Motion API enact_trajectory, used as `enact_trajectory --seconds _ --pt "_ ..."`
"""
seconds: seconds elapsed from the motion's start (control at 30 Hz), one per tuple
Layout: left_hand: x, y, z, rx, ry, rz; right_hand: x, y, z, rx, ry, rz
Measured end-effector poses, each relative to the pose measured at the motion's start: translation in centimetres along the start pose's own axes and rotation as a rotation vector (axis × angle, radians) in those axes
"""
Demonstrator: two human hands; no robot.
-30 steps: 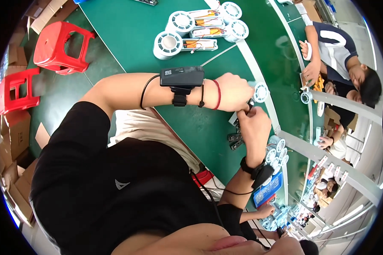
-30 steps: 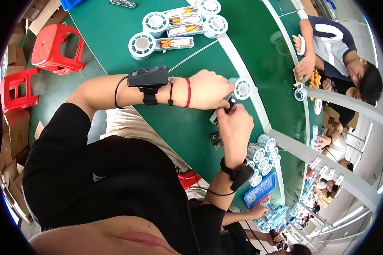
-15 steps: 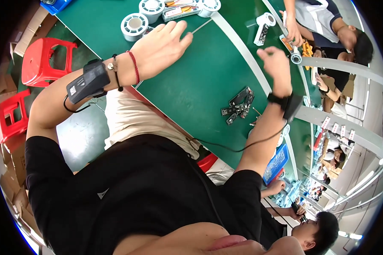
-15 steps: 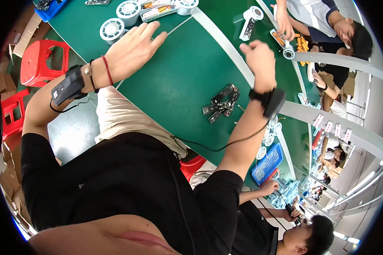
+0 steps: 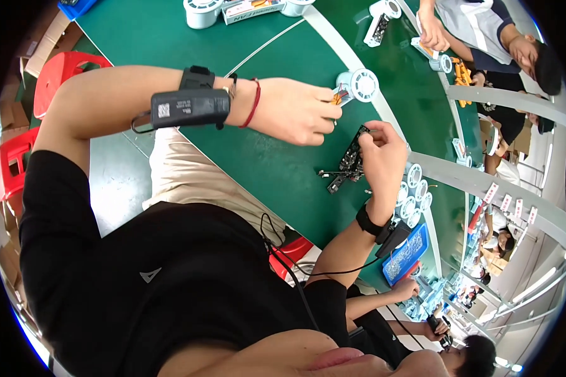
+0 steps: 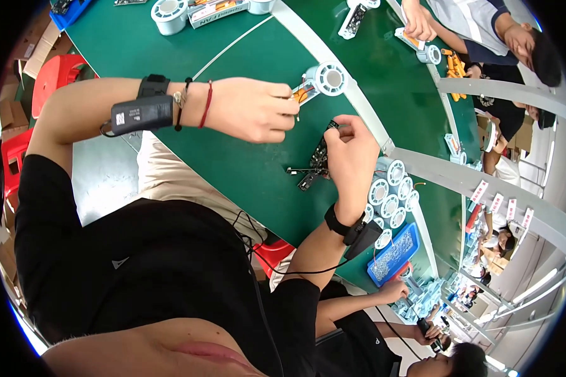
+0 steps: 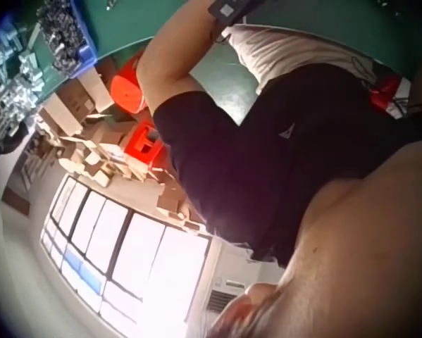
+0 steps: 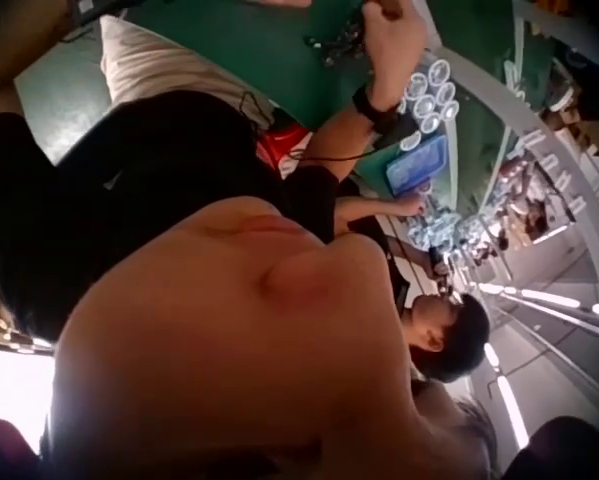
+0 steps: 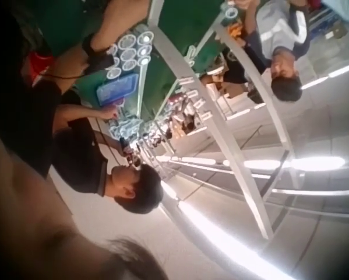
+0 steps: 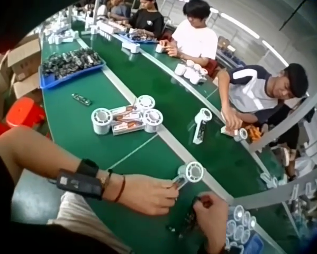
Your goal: The person connects battery wires to a circuit board by hand and fits the board onto the battery. They set the unit aside, pick up another circuit board and battery, and repeat the assembly process.
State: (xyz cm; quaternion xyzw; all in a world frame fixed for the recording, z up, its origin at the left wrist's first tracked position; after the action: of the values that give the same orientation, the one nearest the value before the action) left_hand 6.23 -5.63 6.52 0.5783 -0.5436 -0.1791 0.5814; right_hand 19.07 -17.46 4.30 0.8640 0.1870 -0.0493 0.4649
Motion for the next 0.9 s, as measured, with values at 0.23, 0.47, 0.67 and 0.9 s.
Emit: enact_trajectory --seconds 0.23,0.47,0.67,0.9 --pt "-0.9 3.6 -1.2 -0.475 0.443 0.294 -4.2 -2.8 -2.4 0.771 0.166 -0.208" --pt "-5.8 -0.8 -7.4 -0.692 0.872 0.472 -2.9 -1.9 -6.2 0.488 0.394 -0.008" --pt "-9.4 -5.2 -8.6 -1.288 1.208 0.662 -3.2 -4.1 -8.7 -0.183 0.743 0.207" --pt "-8.2 -6.3 -6.8 -1.459 1.168 0.502 -2.4 -4.6 -9.4 -0.23 0.63 0.128"
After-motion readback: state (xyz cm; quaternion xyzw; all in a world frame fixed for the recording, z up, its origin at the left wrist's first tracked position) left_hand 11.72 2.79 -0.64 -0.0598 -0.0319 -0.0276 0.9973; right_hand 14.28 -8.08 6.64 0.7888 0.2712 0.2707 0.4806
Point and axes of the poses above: each hand's wrist, its own x-axis towards the middle knuckle, its own y-axis out of the back of the hand, z = x × y, the point moved 10 cm from there along x, towards the middle knuckle, and after that the axes turned 7 degrees about -y, right-handed, at the moved point
